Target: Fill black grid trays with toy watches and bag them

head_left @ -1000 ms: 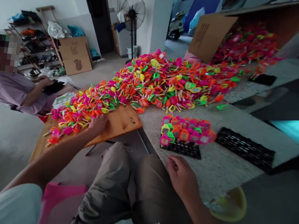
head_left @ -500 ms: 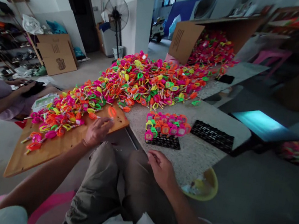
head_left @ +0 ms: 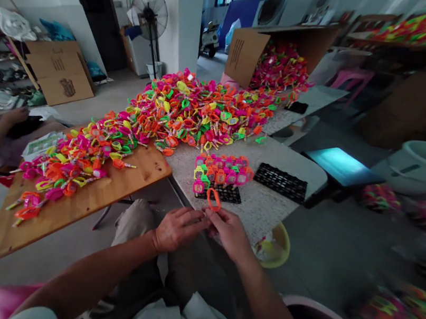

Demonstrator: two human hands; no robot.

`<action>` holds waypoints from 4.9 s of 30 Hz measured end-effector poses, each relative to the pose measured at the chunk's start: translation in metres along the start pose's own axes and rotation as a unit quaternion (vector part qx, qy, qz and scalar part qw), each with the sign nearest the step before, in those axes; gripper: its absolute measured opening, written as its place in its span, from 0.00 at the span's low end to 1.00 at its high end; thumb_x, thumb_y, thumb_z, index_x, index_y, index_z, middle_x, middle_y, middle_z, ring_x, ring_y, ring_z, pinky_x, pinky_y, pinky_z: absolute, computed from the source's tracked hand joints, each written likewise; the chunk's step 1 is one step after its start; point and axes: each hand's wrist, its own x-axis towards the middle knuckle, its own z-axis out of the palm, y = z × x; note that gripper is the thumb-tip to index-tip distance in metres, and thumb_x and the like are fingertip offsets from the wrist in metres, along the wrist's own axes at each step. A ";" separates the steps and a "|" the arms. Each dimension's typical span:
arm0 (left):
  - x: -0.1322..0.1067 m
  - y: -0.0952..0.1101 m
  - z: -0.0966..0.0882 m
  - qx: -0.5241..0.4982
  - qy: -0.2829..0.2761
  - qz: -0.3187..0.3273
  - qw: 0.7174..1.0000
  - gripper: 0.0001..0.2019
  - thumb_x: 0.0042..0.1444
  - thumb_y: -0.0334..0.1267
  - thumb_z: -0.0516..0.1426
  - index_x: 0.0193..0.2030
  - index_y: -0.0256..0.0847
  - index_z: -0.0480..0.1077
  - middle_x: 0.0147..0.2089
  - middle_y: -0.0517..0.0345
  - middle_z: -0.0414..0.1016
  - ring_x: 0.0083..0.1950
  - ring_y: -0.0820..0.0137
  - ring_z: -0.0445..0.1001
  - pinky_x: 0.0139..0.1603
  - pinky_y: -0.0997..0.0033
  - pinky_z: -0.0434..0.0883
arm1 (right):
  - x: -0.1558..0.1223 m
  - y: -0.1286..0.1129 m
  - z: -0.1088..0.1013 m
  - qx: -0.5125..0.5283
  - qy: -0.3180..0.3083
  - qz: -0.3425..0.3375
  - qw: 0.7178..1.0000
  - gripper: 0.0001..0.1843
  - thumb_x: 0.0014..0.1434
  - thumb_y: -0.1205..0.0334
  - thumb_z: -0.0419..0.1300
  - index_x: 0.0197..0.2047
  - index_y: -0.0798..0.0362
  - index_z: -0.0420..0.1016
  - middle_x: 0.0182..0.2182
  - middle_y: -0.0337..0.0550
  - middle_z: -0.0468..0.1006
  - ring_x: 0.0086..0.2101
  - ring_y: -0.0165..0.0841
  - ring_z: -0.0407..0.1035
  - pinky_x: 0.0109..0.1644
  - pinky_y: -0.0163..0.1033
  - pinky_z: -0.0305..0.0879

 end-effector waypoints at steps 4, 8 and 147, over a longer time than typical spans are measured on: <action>0.020 -0.017 -0.001 -0.008 0.070 -0.130 0.989 0.20 0.65 0.31 0.53 0.62 0.46 0.68 0.58 0.47 0.73 0.58 0.62 0.74 0.58 0.57 0.76 | 0.030 0.005 -0.020 -0.106 0.113 -0.014 0.988 0.18 0.57 0.47 0.63 0.39 0.55 0.79 0.18 0.37 0.73 0.21 0.34 0.69 0.28 0.37 0.64; 0.048 -0.045 0.003 -0.025 0.104 -0.218 0.970 0.19 0.66 0.36 0.55 0.63 0.44 0.67 0.63 0.45 0.70 0.65 0.60 0.69 0.66 0.53 0.71 | 0.063 0.018 -0.019 -0.076 0.128 0.001 0.989 0.14 0.56 0.53 0.61 0.40 0.54 0.77 0.22 0.41 0.78 0.23 0.38 0.74 0.28 0.39 0.68; 0.073 -0.063 0.004 -0.074 -0.028 -0.106 0.991 0.16 0.67 0.33 0.54 0.60 0.42 0.68 0.64 0.48 0.69 0.77 0.57 0.53 0.74 0.43 0.62 | 0.094 0.010 -0.035 -0.450 -0.029 -0.191 0.872 0.12 0.63 0.66 0.58 0.45 0.55 0.82 0.42 0.48 0.84 0.42 0.38 0.77 0.46 0.36 0.66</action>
